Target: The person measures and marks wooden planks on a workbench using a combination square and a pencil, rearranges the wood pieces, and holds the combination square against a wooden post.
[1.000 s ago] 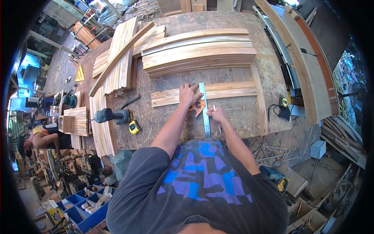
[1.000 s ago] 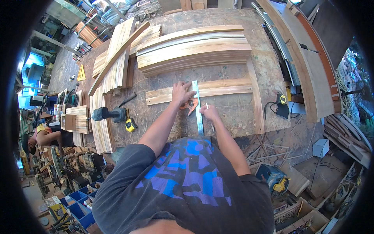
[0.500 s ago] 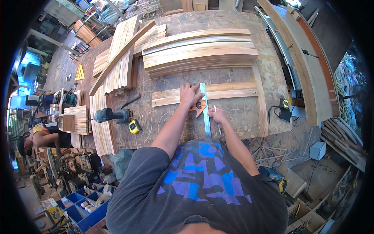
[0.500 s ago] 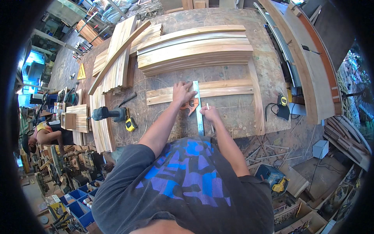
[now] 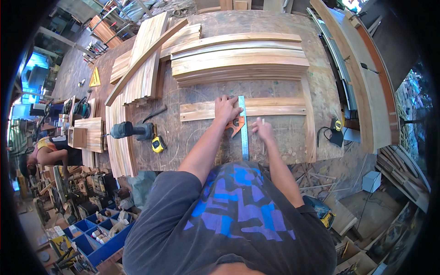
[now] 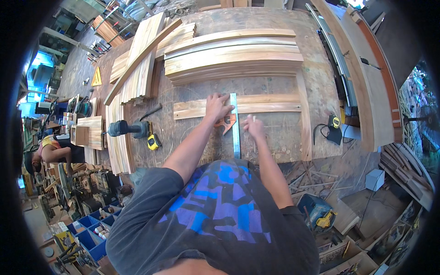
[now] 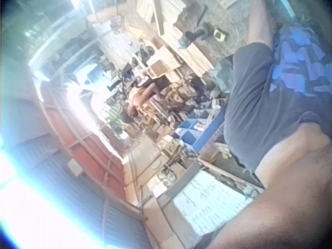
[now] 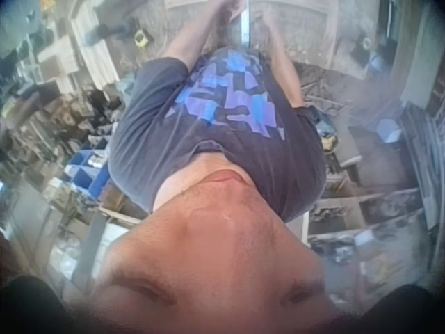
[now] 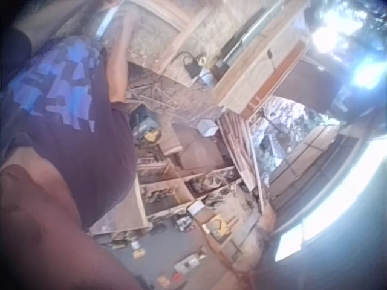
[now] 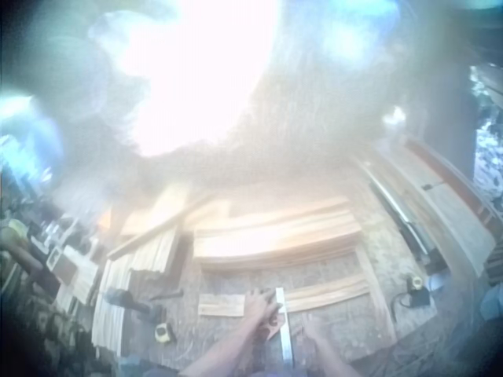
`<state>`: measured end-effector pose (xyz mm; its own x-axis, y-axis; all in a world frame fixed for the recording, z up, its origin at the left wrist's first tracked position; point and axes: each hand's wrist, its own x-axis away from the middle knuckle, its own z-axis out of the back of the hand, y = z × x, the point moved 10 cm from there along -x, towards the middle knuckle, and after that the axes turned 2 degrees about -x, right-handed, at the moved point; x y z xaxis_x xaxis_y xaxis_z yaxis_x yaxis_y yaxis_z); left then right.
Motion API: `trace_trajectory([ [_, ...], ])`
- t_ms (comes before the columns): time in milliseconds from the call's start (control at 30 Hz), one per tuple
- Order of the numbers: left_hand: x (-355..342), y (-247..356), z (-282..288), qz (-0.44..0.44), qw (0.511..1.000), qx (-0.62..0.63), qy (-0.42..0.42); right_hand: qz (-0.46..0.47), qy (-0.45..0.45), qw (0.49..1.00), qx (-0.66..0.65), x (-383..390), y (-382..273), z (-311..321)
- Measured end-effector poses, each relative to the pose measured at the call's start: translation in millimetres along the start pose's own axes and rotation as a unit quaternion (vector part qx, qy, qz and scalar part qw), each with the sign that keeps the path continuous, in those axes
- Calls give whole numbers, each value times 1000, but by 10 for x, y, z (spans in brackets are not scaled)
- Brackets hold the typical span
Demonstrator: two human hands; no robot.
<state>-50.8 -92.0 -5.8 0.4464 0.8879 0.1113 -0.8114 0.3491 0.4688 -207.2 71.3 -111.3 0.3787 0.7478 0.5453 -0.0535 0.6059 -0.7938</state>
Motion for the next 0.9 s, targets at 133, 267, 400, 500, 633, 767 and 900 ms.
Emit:
trace_trajectory([
  [133, -6, -1, -26, -5, 1000, -20, -14, 91, 138, 986, -20, 117, -631, 608],
  [267, 0, -6, -19, -3, 999, -26, -25, 122, 147, 982, -1, 407, -1265, 742],
  [400, 0, 36, -19, -13, 999, -27, -23, 181, 122, 973, -79, 200, -1206, 551],
  [500, 6, 12, -25, -21, 999, -27, -16, 263, 131, 956, -1, 277, -1409, 414],
  [633, 5, 31, -16, -33, 999, -26, -9, 254, 136, 956, 52, 200, -1380, 291],
  [767, 14, 39, -3, -33, 999, -24, -5, 263, 148, 951, 64, 149, -1359, 237],
  [900, -1, 12, -36, -37, 999, -39, -2, 262, 144, 952, 58, 157, -1360, 199],
])
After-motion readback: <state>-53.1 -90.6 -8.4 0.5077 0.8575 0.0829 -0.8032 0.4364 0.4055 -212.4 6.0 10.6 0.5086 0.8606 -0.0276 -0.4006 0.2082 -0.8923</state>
